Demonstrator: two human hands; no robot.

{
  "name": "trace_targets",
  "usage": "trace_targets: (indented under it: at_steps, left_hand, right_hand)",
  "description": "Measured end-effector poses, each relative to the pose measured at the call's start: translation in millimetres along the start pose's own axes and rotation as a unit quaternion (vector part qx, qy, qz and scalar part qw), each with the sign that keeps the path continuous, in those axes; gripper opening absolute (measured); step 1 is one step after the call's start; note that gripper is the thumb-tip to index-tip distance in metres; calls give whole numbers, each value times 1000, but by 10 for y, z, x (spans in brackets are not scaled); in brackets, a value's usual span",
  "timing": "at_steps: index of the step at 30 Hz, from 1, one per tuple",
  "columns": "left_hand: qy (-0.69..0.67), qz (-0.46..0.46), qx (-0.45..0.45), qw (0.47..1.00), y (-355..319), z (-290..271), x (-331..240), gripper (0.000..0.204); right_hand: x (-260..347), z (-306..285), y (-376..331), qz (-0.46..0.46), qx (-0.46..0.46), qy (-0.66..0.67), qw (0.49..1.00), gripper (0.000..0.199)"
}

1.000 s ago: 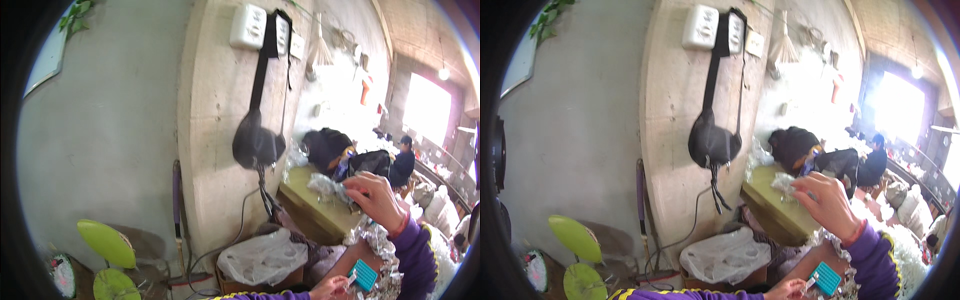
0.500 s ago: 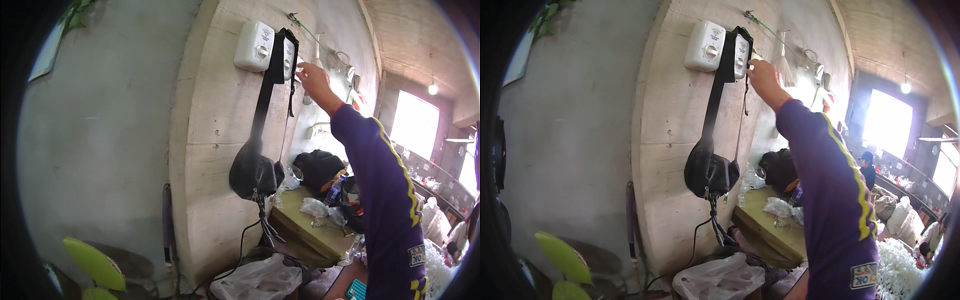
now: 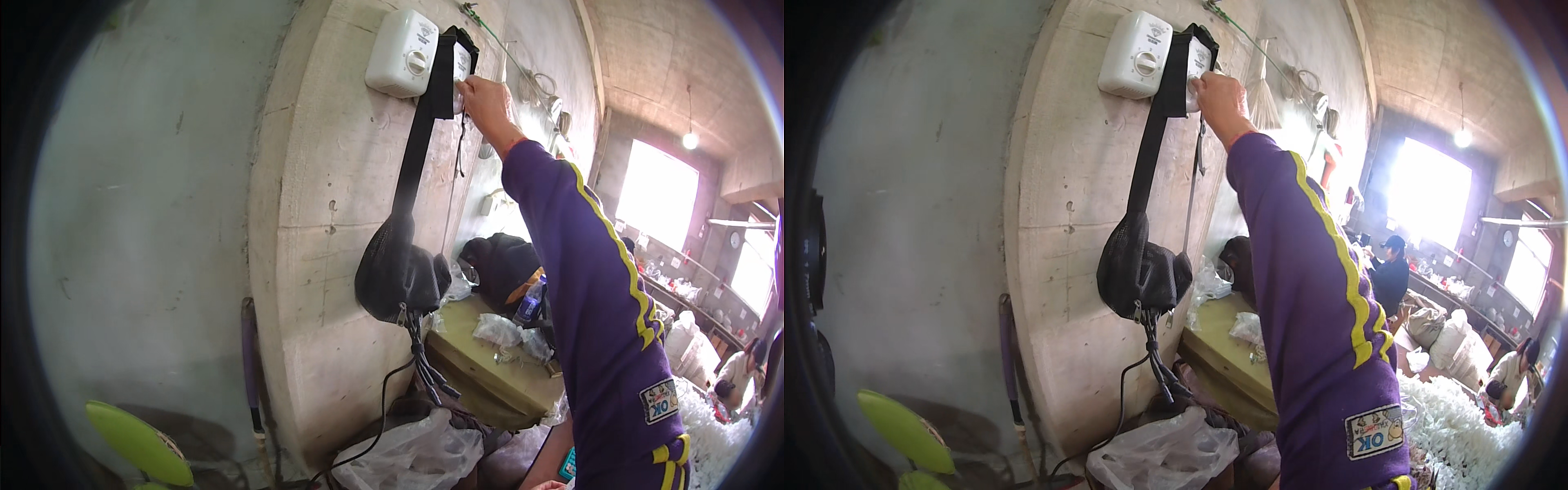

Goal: The person repeatedly picks up small white rectangular components and metal pieces from a table, inserts the metal pieces into the white components, and places the assembled units into a blue tray. The person continues this repetitive assembly process throughout the clip.

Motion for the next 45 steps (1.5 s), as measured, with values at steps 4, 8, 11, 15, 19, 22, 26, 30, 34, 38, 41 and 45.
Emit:
trace_targets:
  at_steps: [4,8,11,15,19,22,26,30,34,38,41,45]
  left_hand:
    - [4,6,1,1000,-12,10,63,12]
    - [18,12,22,1000,-59,28,186,12]
    - [-37,-33,47,998,-63,-34,303,10]
    - [-10,-20,-59,998,-94,-364,332,19]
    - [23,109,18,994,-152,-201,255,35]
    - [-101,4,16,995,-92,-18,443,26]
    - [-1,-13,-42,999,-4,76,461,17]
    - [-57,-2,-29,998,-25,57,447,15]
    - [-67,-10,-24,997,-84,32,462,16]
    - [-40,-10,-57,998,-96,123,428,15]
    - [-27,-26,-103,994,-107,146,415,14]
    - [-29,-30,-62,997,-107,153,433,14]
  right_hand:
    - [17,-74,-37,-29,21,-44,998,22]
    - [-76,-329,-669,1,22,7,1000,45]
    - [144,-605,-2020,1,193,217,957,30]
    - [821,-1726,-3921,-79,350,176,917,33]
    - [650,-3055,-5037,191,434,216,853,27]
    - [289,-3896,-5405,318,340,104,879,23]
    - [-22,-4517,-6057,552,334,105,757,19]
    - [-257,-4438,-6340,580,296,196,733,20]
    - [-682,-4119,-6559,618,308,233,685,21]
    - [-974,-4068,-6655,695,195,242,649,22]
    - [-823,-4216,-6765,753,85,248,603,19]
    - [-542,-4286,-6825,758,97,266,588,20]
Point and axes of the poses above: each hand's wrist, its own y-axis towards the middle knuckle, its own z-axis out of the palm, x = y × z, the point moved 7 cm from there along y, towards the middle knuckle, and after that the axes turned 13 degrees about -y, right-handed, at the moved point
